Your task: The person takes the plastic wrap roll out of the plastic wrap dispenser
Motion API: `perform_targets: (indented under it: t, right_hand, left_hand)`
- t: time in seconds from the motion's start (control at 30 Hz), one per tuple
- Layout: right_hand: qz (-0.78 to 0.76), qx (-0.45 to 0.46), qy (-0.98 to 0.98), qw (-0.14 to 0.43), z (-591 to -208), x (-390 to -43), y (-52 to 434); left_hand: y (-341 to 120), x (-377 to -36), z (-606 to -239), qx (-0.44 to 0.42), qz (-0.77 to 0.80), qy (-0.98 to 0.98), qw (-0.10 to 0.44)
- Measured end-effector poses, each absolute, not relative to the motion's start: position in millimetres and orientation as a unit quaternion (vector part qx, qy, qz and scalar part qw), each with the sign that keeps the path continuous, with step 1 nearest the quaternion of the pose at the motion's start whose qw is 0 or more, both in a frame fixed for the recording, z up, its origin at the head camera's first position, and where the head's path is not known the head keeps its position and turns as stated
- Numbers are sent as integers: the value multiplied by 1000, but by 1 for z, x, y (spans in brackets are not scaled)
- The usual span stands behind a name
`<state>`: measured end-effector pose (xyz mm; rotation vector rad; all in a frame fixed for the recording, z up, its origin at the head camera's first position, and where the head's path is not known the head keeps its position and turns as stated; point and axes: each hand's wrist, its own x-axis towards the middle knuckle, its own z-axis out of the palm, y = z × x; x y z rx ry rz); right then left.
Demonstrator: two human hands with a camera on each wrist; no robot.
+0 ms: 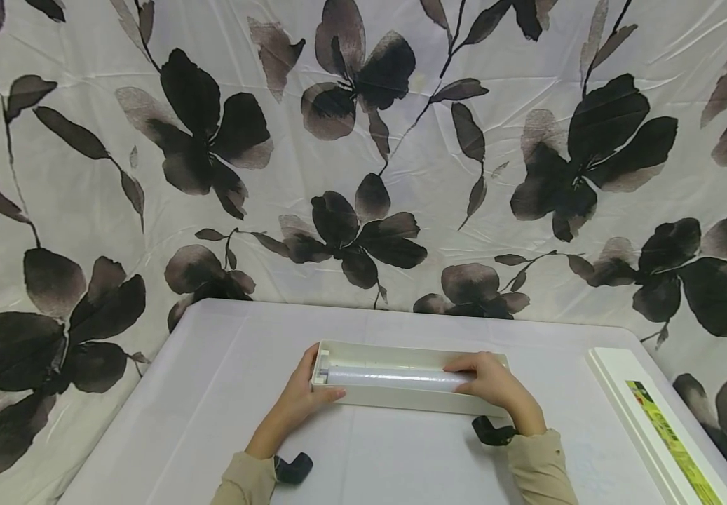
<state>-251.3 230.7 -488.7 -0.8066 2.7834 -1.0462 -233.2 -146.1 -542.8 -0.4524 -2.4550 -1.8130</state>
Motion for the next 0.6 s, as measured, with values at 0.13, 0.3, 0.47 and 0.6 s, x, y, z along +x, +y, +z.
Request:
perform_targets:
  t: [0.13,0.3,0.47,0.6]
  right_hand:
    - [-348,-266,898,31,-489,-251,232]
    - [-361,-265,894,32,-486,-250,232]
    - [-362,-263,894,27,-483,-249,232]
    - [-361,-261,895,21,-482,-248,231]
  left_hand:
    - [-146,-233,-541,-146,-587,-796,22]
    - [-146,-233,-541,-138,-591,-795,15]
    - [-146,-233,-541,-139,-591,-794,14]
    - [-146,-233,-540,-140,-595,-792,15]
